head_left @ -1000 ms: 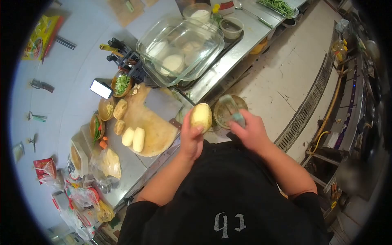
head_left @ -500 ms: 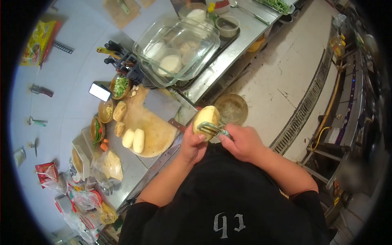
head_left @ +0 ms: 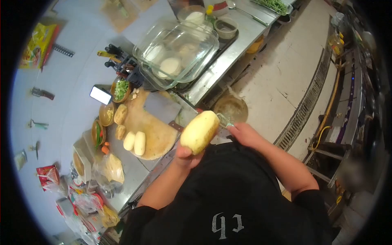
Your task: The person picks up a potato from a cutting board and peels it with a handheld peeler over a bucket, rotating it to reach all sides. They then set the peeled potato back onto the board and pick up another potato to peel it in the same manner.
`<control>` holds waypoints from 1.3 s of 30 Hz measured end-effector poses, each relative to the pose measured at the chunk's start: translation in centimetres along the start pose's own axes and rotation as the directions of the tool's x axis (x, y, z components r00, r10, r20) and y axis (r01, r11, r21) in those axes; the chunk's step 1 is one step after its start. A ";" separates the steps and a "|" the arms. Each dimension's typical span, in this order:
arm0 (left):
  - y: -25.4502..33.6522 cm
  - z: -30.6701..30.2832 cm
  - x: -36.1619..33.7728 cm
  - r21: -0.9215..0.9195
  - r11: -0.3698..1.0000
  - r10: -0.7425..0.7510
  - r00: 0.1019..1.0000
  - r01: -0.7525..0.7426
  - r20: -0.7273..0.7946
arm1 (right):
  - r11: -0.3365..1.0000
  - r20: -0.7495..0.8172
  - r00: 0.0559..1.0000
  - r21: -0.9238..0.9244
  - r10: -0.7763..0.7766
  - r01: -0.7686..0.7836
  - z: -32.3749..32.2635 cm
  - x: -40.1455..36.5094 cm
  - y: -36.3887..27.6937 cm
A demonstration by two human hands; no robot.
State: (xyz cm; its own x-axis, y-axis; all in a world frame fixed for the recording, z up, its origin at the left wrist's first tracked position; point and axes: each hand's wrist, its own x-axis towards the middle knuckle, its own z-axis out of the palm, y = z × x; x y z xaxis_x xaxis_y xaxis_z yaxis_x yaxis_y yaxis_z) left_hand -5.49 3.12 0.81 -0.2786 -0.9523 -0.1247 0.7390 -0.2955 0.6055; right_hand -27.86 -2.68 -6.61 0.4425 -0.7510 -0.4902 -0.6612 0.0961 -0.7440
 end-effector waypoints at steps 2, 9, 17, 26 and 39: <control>0.2 -0.7 0.4 0.023 1.000 0.008 0.986 -0.004 -0.166 | 0.974 -0.058 0.994 0.213 0.095 -0.081 -0.7 -1.2 -1.9; -0.7 -0.9 0.8 0.021 1.000 -0.014 0.985 0.018 -0.173 | 0.941 -0.206 0.922 0.015 -0.327 0.337 -1.7 -5.1 -7.9; -0.9 -0.8 0.7 0.126 0.992 -0.009 0.991 0.026 -0.134 | 0.941 -0.202 0.921 -0.128 -0.333 0.312 -1.7 -5.4 -7.7; -0.8 -0.8 0.9 0.012 0.999 -0.036 0.992 0.038 -0.124 | 0.952 -0.124 0.992 0.307 0.040 0.000 -1.5 -1.2 -2.1; -1.0 -1.5 0.6 0.191 0.978 -0.049 0.980 0.087 -0.194 | 1.000 -0.127 0.992 -0.021 -0.022 0.020 -3.6 -2.4 -4.1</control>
State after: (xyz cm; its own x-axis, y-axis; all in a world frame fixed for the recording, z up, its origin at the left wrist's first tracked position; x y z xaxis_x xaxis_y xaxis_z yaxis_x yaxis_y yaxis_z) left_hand -5.41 2.75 -1.06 -0.1905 -0.9334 -0.3040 0.5809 -0.3569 0.7316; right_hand -28.39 -3.67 -0.72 0.3765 -0.8300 -0.4116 -0.6647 0.0675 -0.7440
